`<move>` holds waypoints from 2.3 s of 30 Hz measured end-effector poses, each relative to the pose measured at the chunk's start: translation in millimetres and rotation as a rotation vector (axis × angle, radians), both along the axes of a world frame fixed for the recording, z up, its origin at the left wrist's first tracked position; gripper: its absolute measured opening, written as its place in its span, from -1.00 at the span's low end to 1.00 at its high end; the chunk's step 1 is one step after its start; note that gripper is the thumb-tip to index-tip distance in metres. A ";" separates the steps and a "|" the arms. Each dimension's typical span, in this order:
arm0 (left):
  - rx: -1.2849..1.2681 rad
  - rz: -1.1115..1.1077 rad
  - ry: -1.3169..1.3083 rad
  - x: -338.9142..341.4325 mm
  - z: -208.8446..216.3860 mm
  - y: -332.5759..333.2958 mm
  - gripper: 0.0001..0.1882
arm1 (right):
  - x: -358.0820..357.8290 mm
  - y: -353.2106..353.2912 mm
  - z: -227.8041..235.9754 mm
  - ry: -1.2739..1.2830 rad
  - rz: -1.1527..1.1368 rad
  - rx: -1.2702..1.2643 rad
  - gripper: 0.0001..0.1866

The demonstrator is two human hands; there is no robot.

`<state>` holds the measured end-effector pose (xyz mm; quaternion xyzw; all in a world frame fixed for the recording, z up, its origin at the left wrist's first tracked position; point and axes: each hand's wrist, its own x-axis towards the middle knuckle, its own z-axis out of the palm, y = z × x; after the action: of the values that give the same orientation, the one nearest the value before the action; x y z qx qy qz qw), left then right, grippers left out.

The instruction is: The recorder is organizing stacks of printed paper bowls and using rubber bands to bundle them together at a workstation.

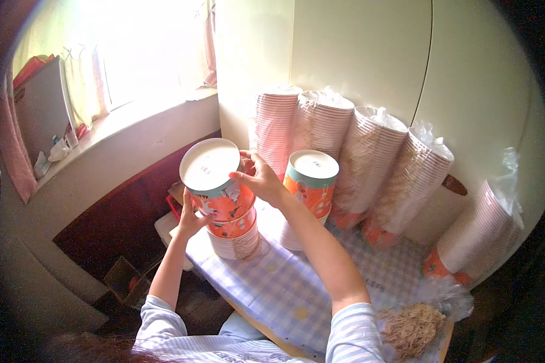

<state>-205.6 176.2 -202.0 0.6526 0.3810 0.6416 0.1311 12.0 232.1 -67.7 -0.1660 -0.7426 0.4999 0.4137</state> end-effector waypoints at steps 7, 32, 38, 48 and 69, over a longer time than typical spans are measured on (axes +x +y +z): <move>-0.122 -0.072 0.034 -11.4 -14.0 10.1 0.16 | 0.9 20.3 -41.1 -0.330 -0.197 0.207 0.14; -0.235 -0.127 0.013 -4.6 -39.5 2.6 0.17 | -6.0 23.8 -100.2 -0.400 -0.258 0.329 0.27; -0.212 -0.153 -0.015 -4.2 -45.5 5.1 0.17 | -6.1 25.8 -102.5 -0.325 -0.220 0.320 0.24; -0.215 -0.123 0.003 -2.1 -49.5 4.4 0.16 | -9.3 35.0 -119.1 -0.287 -0.246 0.388 0.23; -0.162 0.286 0.020 8.9 -91.4 -11.6 -0.04 | 95.4 7.3 -42.0 -0.613 -1.022 1.061 -0.42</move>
<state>-196.7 164.6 -293.4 0.5852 0.5218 0.6146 0.0869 107.4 239.4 -109.8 -0.3968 -0.7941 -0.2399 0.3929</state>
